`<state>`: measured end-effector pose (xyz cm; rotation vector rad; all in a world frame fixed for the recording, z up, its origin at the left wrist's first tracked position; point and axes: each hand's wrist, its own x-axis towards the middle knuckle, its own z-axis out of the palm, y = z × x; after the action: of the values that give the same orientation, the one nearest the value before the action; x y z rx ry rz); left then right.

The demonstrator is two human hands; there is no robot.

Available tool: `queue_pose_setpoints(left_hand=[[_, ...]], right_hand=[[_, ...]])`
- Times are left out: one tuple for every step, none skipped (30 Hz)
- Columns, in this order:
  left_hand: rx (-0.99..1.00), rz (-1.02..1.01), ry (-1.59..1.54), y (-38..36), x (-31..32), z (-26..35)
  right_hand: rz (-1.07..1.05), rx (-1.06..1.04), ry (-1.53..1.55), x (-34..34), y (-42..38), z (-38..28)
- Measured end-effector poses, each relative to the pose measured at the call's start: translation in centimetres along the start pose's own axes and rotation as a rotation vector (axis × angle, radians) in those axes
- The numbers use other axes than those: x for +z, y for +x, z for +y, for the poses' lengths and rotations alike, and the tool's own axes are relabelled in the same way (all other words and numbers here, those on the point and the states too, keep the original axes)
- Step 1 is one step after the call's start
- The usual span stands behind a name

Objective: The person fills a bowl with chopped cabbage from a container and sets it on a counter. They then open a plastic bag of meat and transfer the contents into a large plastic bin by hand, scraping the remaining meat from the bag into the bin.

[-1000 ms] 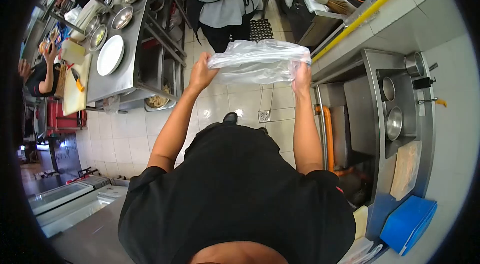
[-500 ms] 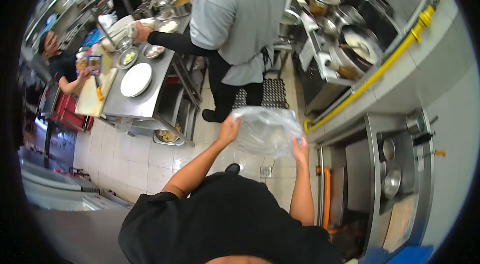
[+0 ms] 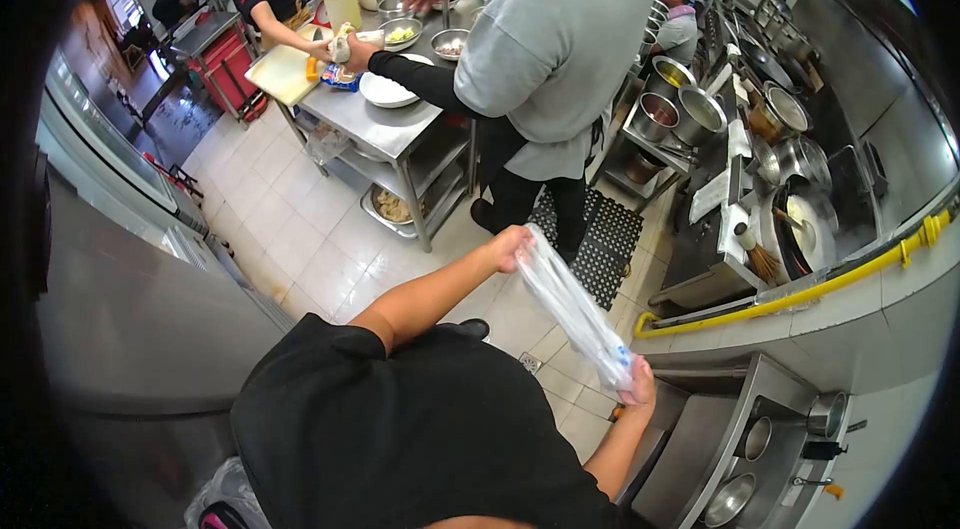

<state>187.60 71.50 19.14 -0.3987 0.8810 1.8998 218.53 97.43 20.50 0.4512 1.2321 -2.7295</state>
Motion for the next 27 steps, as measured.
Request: queue_pose_setpoints(left_hand=[[0.028, 0.053, 0.0, -1.0, 1.1, 0.0], [0.03, 0.057, -0.002, -1.3, 1.6, -0.1], [0.078, 0.001, 0.029, -1.7, 2.0, -0.2], [0.125, -0.056, 0.063, -2.1, 2.5, -0.4], [0.109, -0.084, 0.119, -3.1, 3.1, -0.3], [0.1, -0.083, 0.128, -2.2, 2.2, -0.3], [0.077, -0.195, 0.192, -1.0, 1.3, -0.3], [0.029, -0.315, 0.261, 0.1, 0.9, -0.9], [0.062, -0.26, 0.351, -2.0, 3.0, -1.2], [0.082, -0.221, 0.451, -4.2, 5.2, -1.3], [0.14, -0.242, 0.528, -3.1, 5.3, -2.0], [0.21, -0.246, 0.636, -4.0, 7.1, -2.5], [0.327, -0.202, 0.731, -3.9, 8.6, -3.6], [0.39, -0.232, 0.768, -4.5, 10.5, -4.6], [0.465, -0.224, 0.866, -2.4, 10.4, -5.6], [0.594, -0.261, 0.775, -2.8, 12.8, -7.5], [0.615, -0.257, 0.834, -3.5, 14.8, -8.8], [0.651, -0.255, 0.887, -3.8, 16.3, -9.8], [0.66, -0.275, 0.892, -2.8, 17.1, -11.0], [0.667, -0.298, 0.894, -1.7, 17.8, -12.2], [0.631, -0.341, 0.899, -1.3, 18.7, -13.2], [0.623, -0.42, 0.925, -1.5, 20.1, -14.4], [0.593, -0.467, 1.017, -2.2, 21.7, -15.6], [0.54, -0.502, 1.089, -3.7, 23.6, -16.9], [0.723, -0.661, 1.319, -1.7, 23.9, -18.3], [0.259, -0.481, 1.064, -1.3, 25.3, -20.6], [0.096, -0.483, 0.951, -0.5, 26.1, -22.6]], right_hand=[[0.077, -0.085, 0.1, 1.4, -0.1, -0.3], [0.074, -0.08, 0.1, 1.4, -0.2, -0.4], [0.032, -0.15, -0.007, 1.2, -0.4, -0.5], [-0.009, -0.222, -0.113, 1.0, -0.6, -0.6], [-0.007, -0.224, -0.108, 1.0, -0.8, -0.8], [0.025, -0.299, -0.085, 1.3, -0.9, -0.9], [0.072, -0.38, -0.055, 1.6, -1.3, -0.9], [0.142, -0.467, -0.019, 1.6, -2.3, -0.7], [0.21, -0.517, 0.026, 1.1, -2.9, -0.8], [0.298, -0.575, 0.073, -0.1, -3.1, -1.0], [0.34, -0.632, 0.118, -2.6, -3.5, -0.7], [0.344, -0.663, 0.186, -2.5, -4.5, -1.3], [0.42, -0.688, 0.191, -2.4, -5.4, -1.7], [0.406, -0.739, 0.179, -1.4, -6.5, -2.3], [0.428, -0.765, 0.143, -1.5, -7.6, -2.3], [0.437, -0.786, 0.098, -1.7, -8.9, -2.0], [0.498, -0.83, 0.12, -1.7, -10.6, -1.6], [0.604, -0.774, -0.241, -1.8, -12.1, -1.5], [0.706, -0.679, -0.601, -1.6, -13.4, -1.6], [0.769, -0.705, -0.588, -1.1, -14.5, -1.3], [0.967, -0.607, -0.856, -0.6, -15.8, -0.9], [1.175, -0.463, -1.111, -0.2, -17.2, -0.5], [1.284, -0.373, -1.179, -0.7, -18.3, 0.4], [1.403, -0.266, -1.237, -1.5, -19.6, 1.2], [1.497, -0.217, -1.16, -2.0, -20.6, 2.0], [1.586, -0.172, -1.074, -2.2, -22.0, 3.0], [1.614, -0.194, -1.052, -2.8, -23.6, 3.9]])
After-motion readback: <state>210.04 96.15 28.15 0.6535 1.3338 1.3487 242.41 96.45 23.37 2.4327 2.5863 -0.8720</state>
